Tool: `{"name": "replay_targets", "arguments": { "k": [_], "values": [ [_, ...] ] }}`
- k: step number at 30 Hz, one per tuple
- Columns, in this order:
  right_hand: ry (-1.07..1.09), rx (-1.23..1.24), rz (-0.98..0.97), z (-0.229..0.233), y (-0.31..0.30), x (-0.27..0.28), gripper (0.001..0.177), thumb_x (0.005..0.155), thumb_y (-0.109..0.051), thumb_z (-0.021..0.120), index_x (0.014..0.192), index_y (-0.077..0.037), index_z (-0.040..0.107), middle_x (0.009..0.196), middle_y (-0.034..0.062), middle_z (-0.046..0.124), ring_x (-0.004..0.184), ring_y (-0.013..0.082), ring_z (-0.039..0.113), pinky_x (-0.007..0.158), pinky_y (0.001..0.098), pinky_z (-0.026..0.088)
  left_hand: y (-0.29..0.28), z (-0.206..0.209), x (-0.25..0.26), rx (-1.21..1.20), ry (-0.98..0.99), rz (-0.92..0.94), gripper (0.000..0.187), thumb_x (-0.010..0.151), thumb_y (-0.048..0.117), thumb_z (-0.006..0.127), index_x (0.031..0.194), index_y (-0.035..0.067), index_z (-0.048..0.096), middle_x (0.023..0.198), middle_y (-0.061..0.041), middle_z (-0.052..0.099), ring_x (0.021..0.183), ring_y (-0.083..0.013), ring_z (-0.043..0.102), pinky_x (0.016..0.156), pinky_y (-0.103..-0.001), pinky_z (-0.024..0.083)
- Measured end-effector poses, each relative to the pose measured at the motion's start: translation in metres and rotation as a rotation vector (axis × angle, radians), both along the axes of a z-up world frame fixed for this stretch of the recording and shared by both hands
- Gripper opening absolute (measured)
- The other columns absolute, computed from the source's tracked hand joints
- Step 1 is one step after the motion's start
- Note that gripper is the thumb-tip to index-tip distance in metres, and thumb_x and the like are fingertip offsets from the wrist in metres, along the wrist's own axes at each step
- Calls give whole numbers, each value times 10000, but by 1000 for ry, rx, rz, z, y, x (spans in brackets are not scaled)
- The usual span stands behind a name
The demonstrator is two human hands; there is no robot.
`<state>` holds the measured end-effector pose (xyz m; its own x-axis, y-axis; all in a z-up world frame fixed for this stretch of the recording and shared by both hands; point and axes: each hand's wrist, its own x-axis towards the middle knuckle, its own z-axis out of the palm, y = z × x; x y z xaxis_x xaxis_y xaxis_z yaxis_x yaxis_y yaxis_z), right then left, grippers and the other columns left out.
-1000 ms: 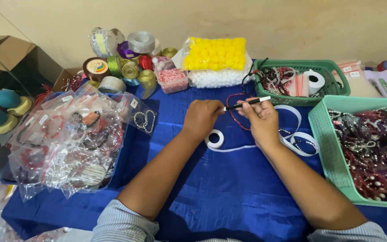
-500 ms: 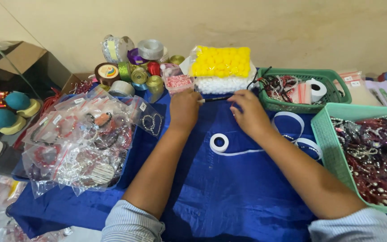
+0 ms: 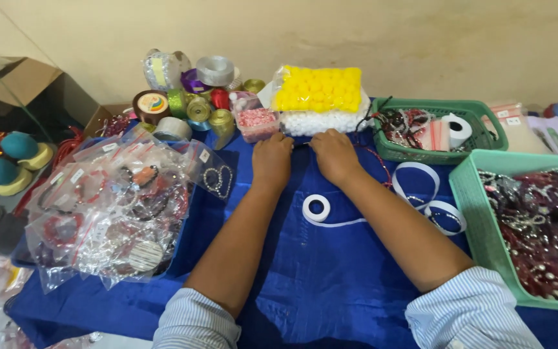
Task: Write prices or codes on white tape and stick them onto plastic bags containing beaded bracelets.
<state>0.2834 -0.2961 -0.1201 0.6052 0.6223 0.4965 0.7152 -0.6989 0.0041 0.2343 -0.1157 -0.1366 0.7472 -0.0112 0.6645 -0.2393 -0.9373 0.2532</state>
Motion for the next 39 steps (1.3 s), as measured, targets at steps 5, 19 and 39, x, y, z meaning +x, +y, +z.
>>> {"name": "replay_targets", "arguments": {
  "k": [5,19,39],
  "values": [
    [-10,106,51,19,-14,-26,133,849,-80,654,943,-60,747,994,95,710,989,324,628,856,460,506,-12,22,-18,-5,1,-60,120,794,164,732,909,142,758,912,-61,697,910,-282,695,788,-450,506],
    [279,105,-131,70,-124,-106,208,818,-48,685,1011,-25,758,1078,186,719,1044,384,659,944,451,516,-63,99,-101,-122,477,-276,247,782,322,813,969,163,781,1061,-106,706,995,-360,675,809,-479,545],
    [493,-48,-418,65,-165,-154,136,880,-64,659,979,-78,751,1001,204,729,970,406,686,858,494,536,-68,50,-145,262,251,-282,207,807,141,673,1002,176,734,1010,-57,731,966,-298,638,796,-465,507]
  ]
}}
